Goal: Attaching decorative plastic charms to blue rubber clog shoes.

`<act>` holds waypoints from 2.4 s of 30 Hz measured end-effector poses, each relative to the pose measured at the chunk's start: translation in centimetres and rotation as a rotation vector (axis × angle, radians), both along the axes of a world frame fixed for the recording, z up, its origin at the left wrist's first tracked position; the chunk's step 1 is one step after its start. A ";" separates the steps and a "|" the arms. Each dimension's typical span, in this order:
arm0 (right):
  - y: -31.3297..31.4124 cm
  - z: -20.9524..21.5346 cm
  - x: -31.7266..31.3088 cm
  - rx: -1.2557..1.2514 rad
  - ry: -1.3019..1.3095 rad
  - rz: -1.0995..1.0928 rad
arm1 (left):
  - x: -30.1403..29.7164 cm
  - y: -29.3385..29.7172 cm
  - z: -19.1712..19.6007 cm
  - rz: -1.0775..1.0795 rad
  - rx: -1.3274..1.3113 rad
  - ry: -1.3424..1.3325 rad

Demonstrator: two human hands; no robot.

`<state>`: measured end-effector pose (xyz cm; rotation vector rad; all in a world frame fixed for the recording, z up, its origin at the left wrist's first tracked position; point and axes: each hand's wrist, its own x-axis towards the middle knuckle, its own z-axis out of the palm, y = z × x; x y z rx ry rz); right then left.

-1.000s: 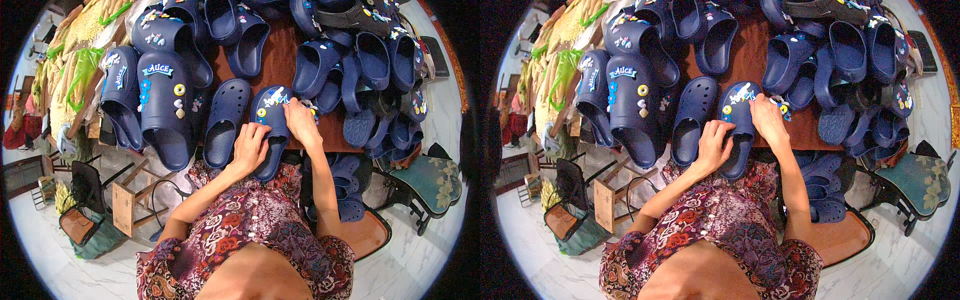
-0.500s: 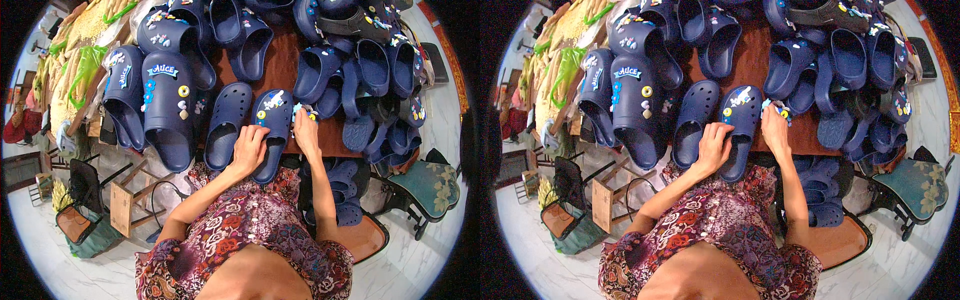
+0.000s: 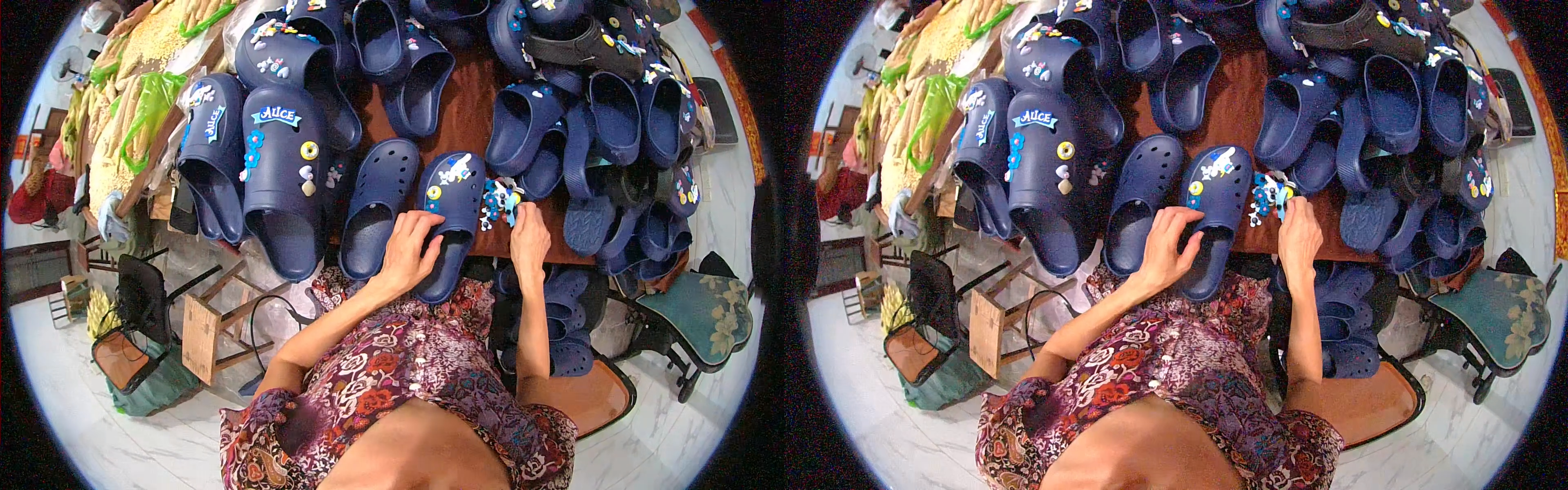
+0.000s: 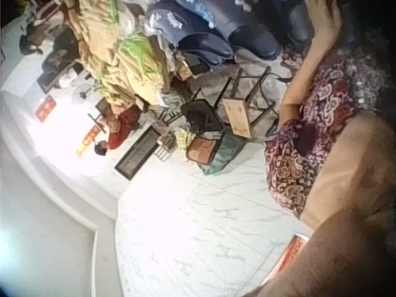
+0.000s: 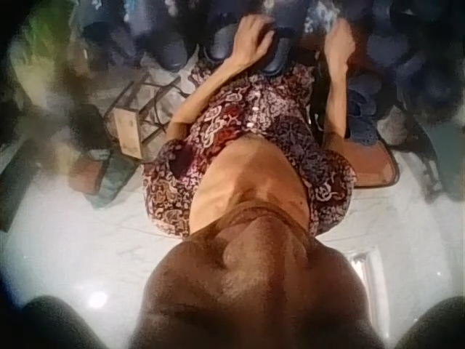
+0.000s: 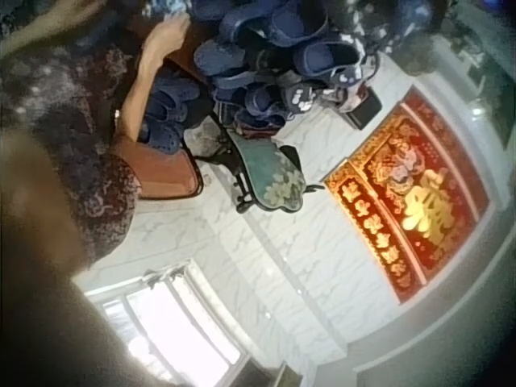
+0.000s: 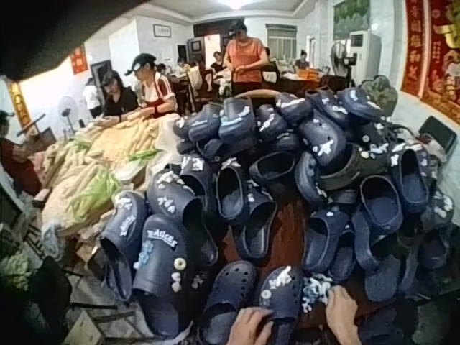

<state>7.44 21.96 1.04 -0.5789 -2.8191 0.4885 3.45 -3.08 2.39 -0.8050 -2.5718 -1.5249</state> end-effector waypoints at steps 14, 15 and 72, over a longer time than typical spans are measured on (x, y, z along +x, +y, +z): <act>-4.4 2.7 -8.9 0.026 0.186 0.616 | -0.3 0.3 0.2 -0.007 -0.056 0.003; -4.3 2.4 -9.1 0.058 0.177 0.644 | -0.3 0.4 0.1 -0.005 -0.054 0.021; -4.7 2.8 -8.1 0.078 0.078 0.809 | -0.4 1.7 -0.3 -0.055 -0.044 -0.028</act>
